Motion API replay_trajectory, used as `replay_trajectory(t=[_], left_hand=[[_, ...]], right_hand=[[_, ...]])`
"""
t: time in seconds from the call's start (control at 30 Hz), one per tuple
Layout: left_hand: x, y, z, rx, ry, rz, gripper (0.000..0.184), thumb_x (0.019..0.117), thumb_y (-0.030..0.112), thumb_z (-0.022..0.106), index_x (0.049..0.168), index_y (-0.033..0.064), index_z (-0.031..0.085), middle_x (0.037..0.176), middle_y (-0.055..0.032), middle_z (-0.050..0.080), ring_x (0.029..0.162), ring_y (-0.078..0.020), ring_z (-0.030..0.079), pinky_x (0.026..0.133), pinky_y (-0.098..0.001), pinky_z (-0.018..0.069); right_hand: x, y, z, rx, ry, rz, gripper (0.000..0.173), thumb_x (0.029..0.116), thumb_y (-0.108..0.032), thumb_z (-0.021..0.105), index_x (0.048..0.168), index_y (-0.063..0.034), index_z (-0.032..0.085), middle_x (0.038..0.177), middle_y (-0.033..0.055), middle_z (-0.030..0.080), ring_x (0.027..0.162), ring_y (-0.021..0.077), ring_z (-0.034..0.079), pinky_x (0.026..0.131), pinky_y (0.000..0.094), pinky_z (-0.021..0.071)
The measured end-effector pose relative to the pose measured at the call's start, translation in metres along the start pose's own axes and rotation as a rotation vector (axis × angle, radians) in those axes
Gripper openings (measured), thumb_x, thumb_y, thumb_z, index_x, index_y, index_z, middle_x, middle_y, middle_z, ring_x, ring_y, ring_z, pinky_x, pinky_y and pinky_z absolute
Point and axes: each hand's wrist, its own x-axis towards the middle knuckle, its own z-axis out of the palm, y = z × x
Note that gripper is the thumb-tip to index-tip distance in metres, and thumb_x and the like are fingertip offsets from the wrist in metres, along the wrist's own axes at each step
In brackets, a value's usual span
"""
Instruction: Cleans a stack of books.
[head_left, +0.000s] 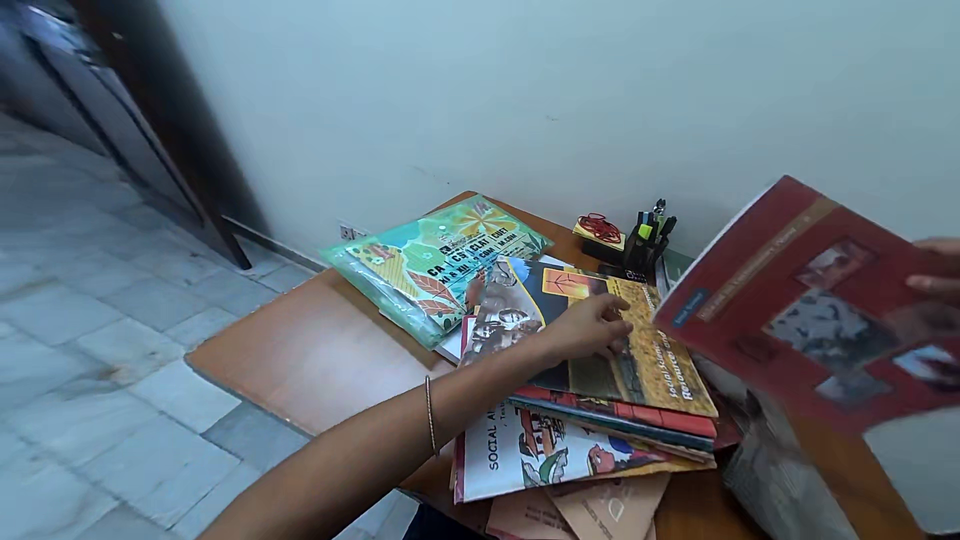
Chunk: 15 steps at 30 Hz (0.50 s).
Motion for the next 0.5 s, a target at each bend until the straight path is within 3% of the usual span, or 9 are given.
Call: replay_trajectory(t=[0.03, 0.07, 0.17, 0.23, 0.3, 0.43, 0.5], left_hand=[[0.000, -0.002, 0.001, 0.069, -0.012, 0.024, 0.038, 0.1091, 0.014, 0.048, 0.144, -0.0022, 0.048, 0.126, -0.0211, 0.061, 0.098, -0.0232, 0.067, 0.087, -0.0387, 0.0559], [-0.001, -0.002, 0.002, 0.128, -0.030, 0.041, 0.035, 0.1093, 0.014, 0.047, 0.140, -0.0021, 0.053, 0.123, -0.0198, 0.063, 0.096, -0.0211, 0.067, 0.086, -0.0366, 0.0555], [-0.001, -0.003, 0.002, 0.208, -0.049, 0.077, 0.032, 0.1094, 0.016, 0.047, 0.133, -0.0012, 0.059, 0.113, -0.0166, 0.066, 0.089, -0.0162, 0.065, 0.082, -0.0319, 0.0544], [0.001, -0.005, 0.000, 0.238, -0.051, 0.085, 0.033, 0.1098, 0.017, 0.046, 0.134, -0.0007, 0.059, 0.115, -0.0171, 0.067, 0.090, -0.0163, 0.066, 0.082, -0.0319, 0.0550], [0.001, -0.005, -0.001, 0.277, -0.057, 0.098, 0.034, 0.1103, 0.018, 0.044, 0.135, -0.0005, 0.059, 0.115, -0.0174, 0.067, 0.089, -0.0170, 0.066, 0.082, -0.0323, 0.0548], [0.001, -0.006, -0.002, 0.297, -0.069, 0.124, 0.034, 0.1107, 0.018, 0.043, 0.134, -0.0009, 0.059, 0.112, -0.0164, 0.068, 0.086, -0.0155, 0.066, 0.079, -0.0307, 0.0543], [0.000, -0.006, -0.003, 0.291, -0.068, 0.132, 0.034, 0.1107, 0.018, 0.043, 0.133, -0.0015, 0.060, 0.112, -0.0160, 0.068, 0.083, -0.0141, 0.065, 0.077, -0.0289, 0.0542]], right_hand=[[0.016, -0.059, 0.006, -0.082, 0.070, 0.365, 0.026, 0.0974, 0.009, 0.061, 0.116, -0.0056, 0.071, 0.095, 0.0151, 0.071, 0.080, 0.0257, 0.065, 0.079, 0.0478, 0.0534], [0.030, -0.086, 0.006, -0.133, 0.039, 0.473, 0.025, 0.0992, 0.008, 0.059, 0.120, -0.0025, 0.069, 0.103, 0.0207, 0.069, 0.088, 0.0319, 0.064, 0.084, 0.0532, 0.0497], [0.053, -0.103, 0.015, -0.183, -0.053, 0.511, 0.030, 0.1018, 0.006, 0.056, 0.132, 0.0069, 0.061, 0.121, 0.0344, 0.063, 0.110, 0.0462, 0.060, 0.096, 0.0620, 0.0424], [0.070, -0.072, 0.038, -0.228, -0.024, 0.569, 0.034, 0.1010, 0.004, 0.059, 0.134, 0.0036, 0.062, 0.126, 0.0365, 0.061, 0.120, 0.0535, 0.056, 0.102, 0.0681, 0.0380], [0.088, -0.008, 0.067, -0.327, 0.000, 0.603, 0.031, 0.1001, -0.003, 0.063, 0.131, -0.0026, 0.066, 0.124, 0.0368, 0.062, 0.119, 0.0581, 0.056, 0.097, 0.0772, 0.0368], [0.092, 0.038, 0.129, -0.491, 0.073, 0.655, 0.028, 0.0985, -0.003, 0.063, 0.125, -0.0001, 0.069, 0.127, 0.0348, 0.064, 0.123, 0.0565, 0.056, 0.104, 0.0754, 0.0339], [0.088, 0.043, 0.155, -0.424, 0.207, 0.611, 0.038, 0.0975, -0.004, 0.066, 0.135, 0.0041, 0.062, 0.136, 0.0393, 0.055, 0.129, 0.0599, 0.049, 0.108, 0.0746, 0.0304]])
